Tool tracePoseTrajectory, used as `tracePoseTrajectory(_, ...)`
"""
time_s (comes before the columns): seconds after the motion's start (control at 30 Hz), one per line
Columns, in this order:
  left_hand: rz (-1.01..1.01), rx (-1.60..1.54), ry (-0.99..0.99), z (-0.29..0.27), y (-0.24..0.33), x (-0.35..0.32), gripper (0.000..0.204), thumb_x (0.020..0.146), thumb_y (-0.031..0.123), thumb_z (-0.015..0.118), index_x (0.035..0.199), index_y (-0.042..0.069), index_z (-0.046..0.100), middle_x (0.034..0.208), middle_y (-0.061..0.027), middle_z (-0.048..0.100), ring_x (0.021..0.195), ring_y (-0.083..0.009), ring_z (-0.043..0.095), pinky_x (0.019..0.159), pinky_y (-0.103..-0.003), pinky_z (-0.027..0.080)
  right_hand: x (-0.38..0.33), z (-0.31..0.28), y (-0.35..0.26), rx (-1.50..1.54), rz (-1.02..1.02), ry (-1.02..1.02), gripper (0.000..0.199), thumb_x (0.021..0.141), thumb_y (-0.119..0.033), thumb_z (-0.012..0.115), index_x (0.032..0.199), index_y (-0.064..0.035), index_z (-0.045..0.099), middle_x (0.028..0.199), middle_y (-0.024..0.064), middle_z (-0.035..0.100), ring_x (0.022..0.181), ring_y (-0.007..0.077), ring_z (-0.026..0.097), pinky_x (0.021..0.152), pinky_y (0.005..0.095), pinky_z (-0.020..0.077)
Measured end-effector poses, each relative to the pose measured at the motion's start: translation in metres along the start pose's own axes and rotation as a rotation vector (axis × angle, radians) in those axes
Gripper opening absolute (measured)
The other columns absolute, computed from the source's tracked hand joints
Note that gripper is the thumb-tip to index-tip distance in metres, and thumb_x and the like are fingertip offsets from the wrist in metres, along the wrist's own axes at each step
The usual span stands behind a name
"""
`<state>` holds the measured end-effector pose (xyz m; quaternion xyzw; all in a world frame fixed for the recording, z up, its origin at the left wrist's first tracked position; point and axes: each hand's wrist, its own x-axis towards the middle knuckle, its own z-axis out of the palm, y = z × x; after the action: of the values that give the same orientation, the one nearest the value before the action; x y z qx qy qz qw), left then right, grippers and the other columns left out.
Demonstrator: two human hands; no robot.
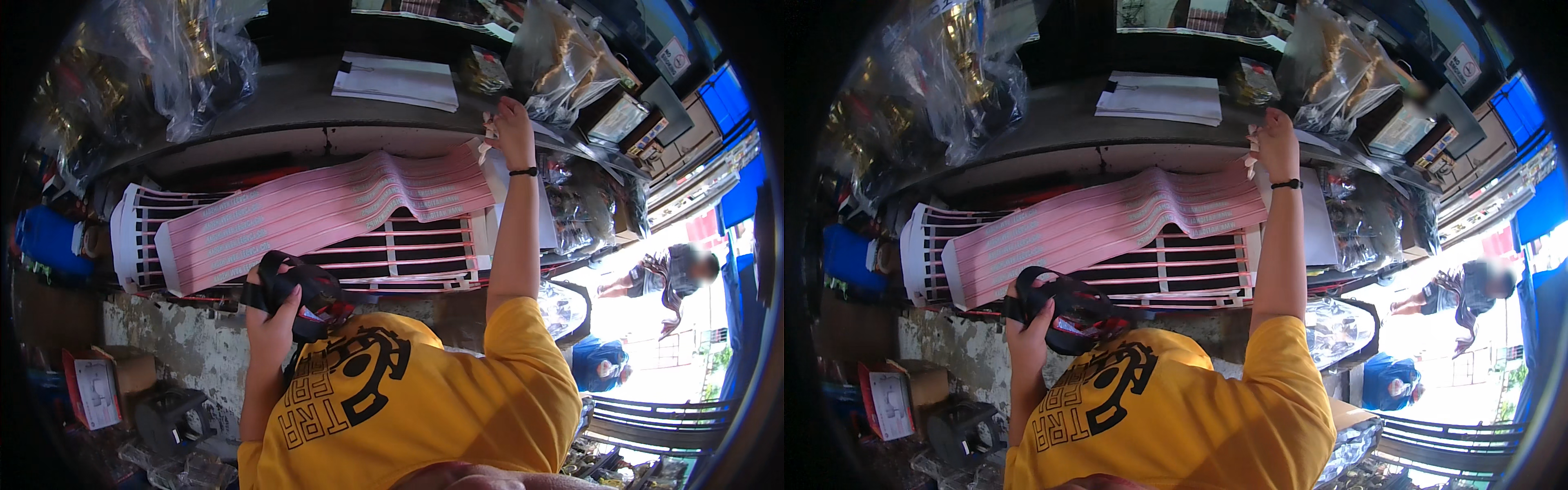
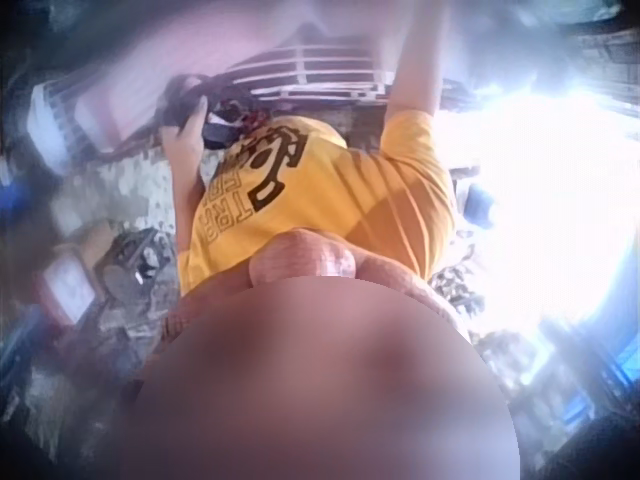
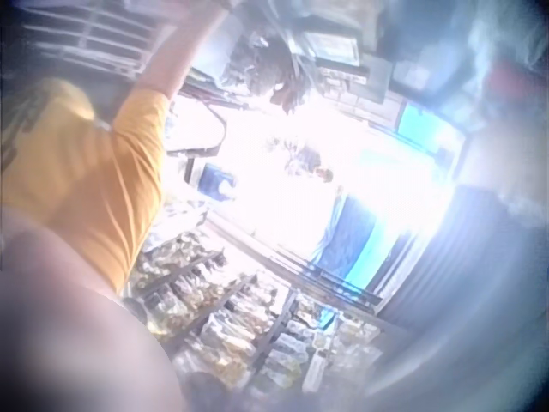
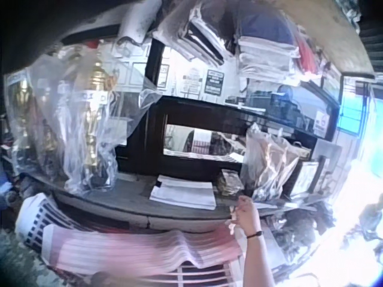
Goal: The person assembles lanyards by threading printed ribbons through plastic clips and attaching metal hooks. They handle multiple lanyards one at a time, aligning the ribbon ends and securing the hardware components.
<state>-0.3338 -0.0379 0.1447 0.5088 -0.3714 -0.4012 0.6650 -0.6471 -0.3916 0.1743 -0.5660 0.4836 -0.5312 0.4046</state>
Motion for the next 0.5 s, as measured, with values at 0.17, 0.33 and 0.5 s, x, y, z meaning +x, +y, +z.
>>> tracePoseTrajectory(0.17, 0.0, 0.048, 0.067, -0.005, -0.007, -0.003, 0.047, 0.085, -0.006, 0.058, 0.129, 0.003, 0.044, 0.116, -0.0043, 0.054, 0.088, -0.0125, 0.055, 0.069, -0.024, 0.048, -0.001, -0.014, -0.006, 0.252, 0.137, -0.096, 0.045, 0.092, -0.017, 0.045, 0.137, -0.0116, 0.039, 0.134, 0.0086, 0.048, 0.107, 0.0248, 0.06, 0.073, 0.046, 0.0577)
tracePoseTrajectory(0.33, -0.022, 0.019, 0.013, -0.001, -0.015, 0.009, 0.052, 0.087, 0.0, 0.059, 0.135, -0.001, 0.04, 0.121, -0.0091, 0.054, 0.105, -0.0188, 0.053, 0.091, -0.03, 0.043, -0.008, -0.015, -0.017, 0.242, 0.218, -0.234, 0.065, 0.091, -0.057, 0.046, 0.14, -0.0152, 0.037, 0.13, 0.0123, 0.048, 0.115, 0.0297, 0.051, 0.082, 0.0584, 0.0509)
tracePoseTrajectory(0.5, -0.087, -0.014, 0.037, -0.002, -0.014, 0.012, 0.051, 0.089, 0.001, 0.058, 0.136, -0.003, 0.038, 0.127, -0.0126, 0.051, 0.112, -0.0229, 0.051, 0.096, -0.035, 0.042, -0.02, 0.003, -0.026, -0.038, -0.114, -0.033, 0.047, 0.086, -0.04, 0.065, 0.117, -0.0049, 0.057, 0.095, 0.006, 0.061, 0.088, 0.0142, 0.057, 0.064, 0.0334, 0.0551)
